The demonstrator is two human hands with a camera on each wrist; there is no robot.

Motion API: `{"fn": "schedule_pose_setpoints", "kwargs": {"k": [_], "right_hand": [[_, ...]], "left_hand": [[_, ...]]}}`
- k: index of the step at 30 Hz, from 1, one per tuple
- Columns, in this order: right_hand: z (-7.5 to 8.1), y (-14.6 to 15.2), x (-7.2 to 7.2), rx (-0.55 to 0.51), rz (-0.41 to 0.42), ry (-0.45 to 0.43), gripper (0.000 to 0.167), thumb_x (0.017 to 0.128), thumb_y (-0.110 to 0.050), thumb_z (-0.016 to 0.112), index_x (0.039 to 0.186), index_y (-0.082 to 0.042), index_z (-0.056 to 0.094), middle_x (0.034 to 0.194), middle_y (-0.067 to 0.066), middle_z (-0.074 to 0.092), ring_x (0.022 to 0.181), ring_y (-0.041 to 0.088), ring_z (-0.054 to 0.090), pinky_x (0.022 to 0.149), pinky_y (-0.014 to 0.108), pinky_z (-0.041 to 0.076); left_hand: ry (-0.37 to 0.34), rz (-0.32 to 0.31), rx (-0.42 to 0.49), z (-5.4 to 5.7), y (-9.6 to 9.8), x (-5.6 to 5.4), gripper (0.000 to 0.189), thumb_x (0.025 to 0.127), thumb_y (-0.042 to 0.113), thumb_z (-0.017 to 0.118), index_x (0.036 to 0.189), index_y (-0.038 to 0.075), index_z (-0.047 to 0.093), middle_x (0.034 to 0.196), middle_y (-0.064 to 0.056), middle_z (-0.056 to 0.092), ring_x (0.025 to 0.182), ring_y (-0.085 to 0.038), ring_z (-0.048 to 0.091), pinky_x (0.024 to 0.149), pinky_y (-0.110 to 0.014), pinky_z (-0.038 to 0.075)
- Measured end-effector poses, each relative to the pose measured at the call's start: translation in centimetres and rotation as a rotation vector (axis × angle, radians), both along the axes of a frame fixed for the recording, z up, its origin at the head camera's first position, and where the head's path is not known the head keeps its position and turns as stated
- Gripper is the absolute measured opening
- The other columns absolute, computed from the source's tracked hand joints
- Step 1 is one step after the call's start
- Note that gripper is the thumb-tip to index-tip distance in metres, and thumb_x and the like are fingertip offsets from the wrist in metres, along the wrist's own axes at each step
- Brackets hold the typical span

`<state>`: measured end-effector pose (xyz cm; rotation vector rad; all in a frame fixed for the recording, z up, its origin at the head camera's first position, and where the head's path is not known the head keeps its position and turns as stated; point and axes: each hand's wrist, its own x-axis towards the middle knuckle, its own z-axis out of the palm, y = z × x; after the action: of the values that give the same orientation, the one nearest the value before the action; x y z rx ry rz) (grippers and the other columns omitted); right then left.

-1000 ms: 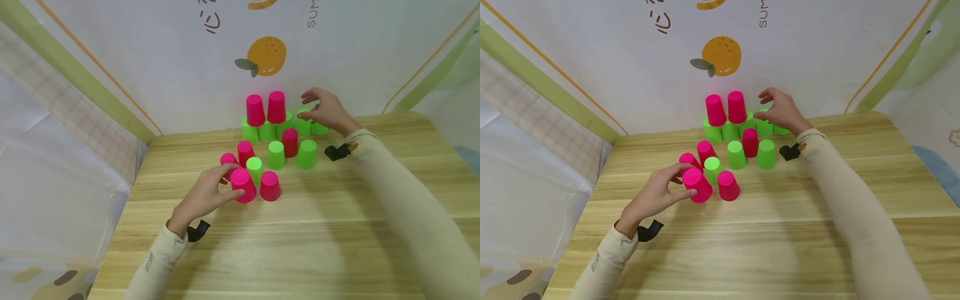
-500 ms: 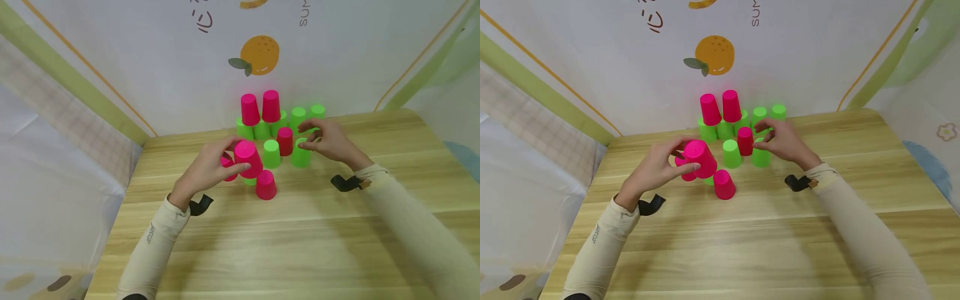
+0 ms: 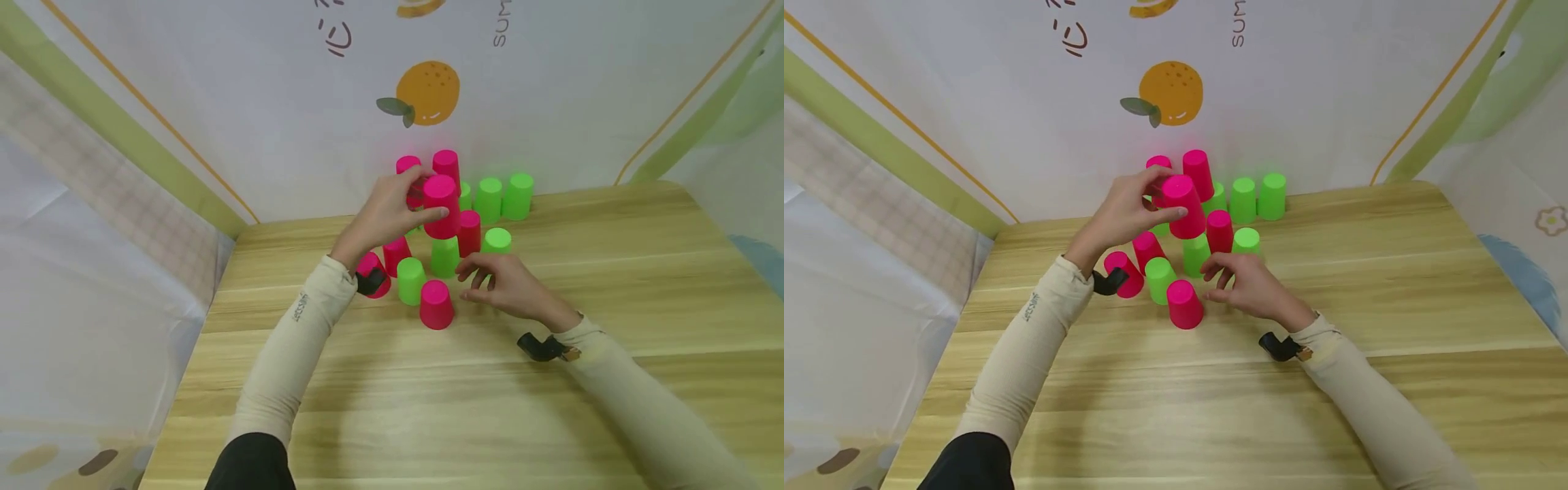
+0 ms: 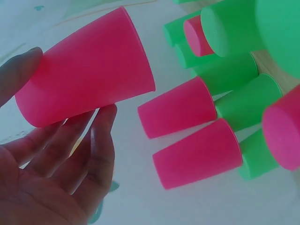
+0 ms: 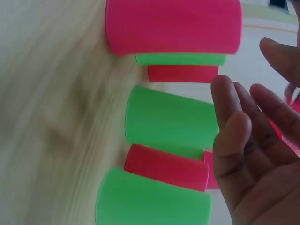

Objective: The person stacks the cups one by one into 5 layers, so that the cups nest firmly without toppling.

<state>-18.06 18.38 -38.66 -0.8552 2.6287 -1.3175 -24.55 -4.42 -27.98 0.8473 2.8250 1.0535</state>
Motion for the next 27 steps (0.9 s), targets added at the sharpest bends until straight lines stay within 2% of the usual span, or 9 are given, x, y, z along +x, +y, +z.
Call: {"fn": "schedule_pose_setpoints", "kwargs": {"k": [2, 6, 9, 12, 19, 24, 27], "right_hand": [[-0.3, -0.2, 0.2, -0.008, -0.001, -0.009, 0.033, 0.081, -0.005, 0.081, 0.11, 0.0, 0.067, 0.105, 0.018, 0.071, 0.075, 0.014, 0.067, 0.061, 0.026, 0.055], [-0.5, -0.6, 0.5, -0.021, -0.003, -0.011, 0.037, 0.081, -0.004, 0.081, 0.115, 0.002, 0.065, 0.111, 0.019, 0.07, 0.072, 0.012, 0.066, 0.056, 0.023, 0.052], [-0.6, -0.9, 0.7, -0.021, 0.009, -0.015, 0.038, 0.083, -0.004, 0.079, 0.117, 0.003, 0.064, 0.114, 0.019, 0.069, 0.072, 0.011, 0.064, 0.055, 0.022, 0.051], [-0.7, -1.1, 0.9, -0.032, 0.022, -0.023, 0.037, 0.084, -0.004, 0.078, 0.118, 0.002, 0.064, 0.114, 0.019, 0.068, 0.071, 0.01, 0.064, 0.054, 0.022, 0.052], [-1.6, -1.4, 1.0, -0.06, 0.019, -0.024, 0.041, 0.083, -0.007, 0.08, 0.119, -0.002, 0.063, 0.115, 0.015, 0.068, 0.067, 0.006, 0.063, 0.052, 0.024, 0.053], [-1.8, -1.9, 1.1, -0.061, 0.034, -0.014, 0.045, 0.082, -0.012, 0.082, 0.122, -0.005, 0.062, 0.11, 0.011, 0.068, 0.066, 0.005, 0.063, 0.052, 0.023, 0.052], [-1.7, -2.1, 1.2, -0.058, 0.039, -0.003, 0.046, 0.082, -0.013, 0.083, 0.122, -0.004, 0.062, 0.109, 0.011, 0.067, 0.068, 0.006, 0.063, 0.053, 0.023, 0.051]], "left_hand": [[0.01, -0.009, 0.003, -0.1, 1.1, -1.1, 0.058, 0.089, 0.035, 0.076, 0.137, 0.011, 0.053, 0.117, -0.002, 0.069, 0.107, -0.017, 0.065, 0.092, -0.028, 0.057], [0.023, -0.007, 0.019, -0.4, 3.4, -3.3, 0.058, 0.09, 0.033, 0.074, 0.139, 0.011, 0.05, 0.123, -0.003, 0.067, 0.114, -0.017, 0.062, 0.095, -0.027, 0.056], [0.035, 0.019, -0.013, -0.7, 5.0, -4.8, 0.06, 0.092, 0.033, 0.072, 0.142, 0.012, 0.047, 0.129, -0.002, 0.065, 0.116, -0.015, 0.06, 0.097, -0.027, 0.054], [0.068, 0.04, -0.077, -0.7, 6.5, -6.0, 0.062, 0.092, 0.035, 0.071, 0.144, 0.014, 0.045, 0.126, -0.002, 0.066, 0.114, -0.016, 0.06, 0.096, -0.026, 0.053], [0.096, 0.095, -0.187, -1.0, 8.7, -8.2, 0.062, 0.093, 0.038, 0.069, 0.146, 0.017, 0.043, 0.128, -0.001, 0.066, 0.121, -0.016, 0.058, 0.1, -0.025, 0.051], [0.155, 0.116, -0.353, -1.7, 9.6, -9.4, 0.062, 0.094, 0.045, 0.065, 0.144, 0.015, 0.043, 0.124, -0.001, 0.067, 0.122, -0.018, 0.057, 0.1, -0.026, 0.051], [0.187, 0.126, -0.408, -2.1, 9.8, -9.8, 0.06, 0.095, 0.047, 0.064, 0.142, 0.015, 0.045, 0.122, -0.001, 0.067, 0.126, -0.021, 0.054, 0.101, -0.028, 0.049]]}}
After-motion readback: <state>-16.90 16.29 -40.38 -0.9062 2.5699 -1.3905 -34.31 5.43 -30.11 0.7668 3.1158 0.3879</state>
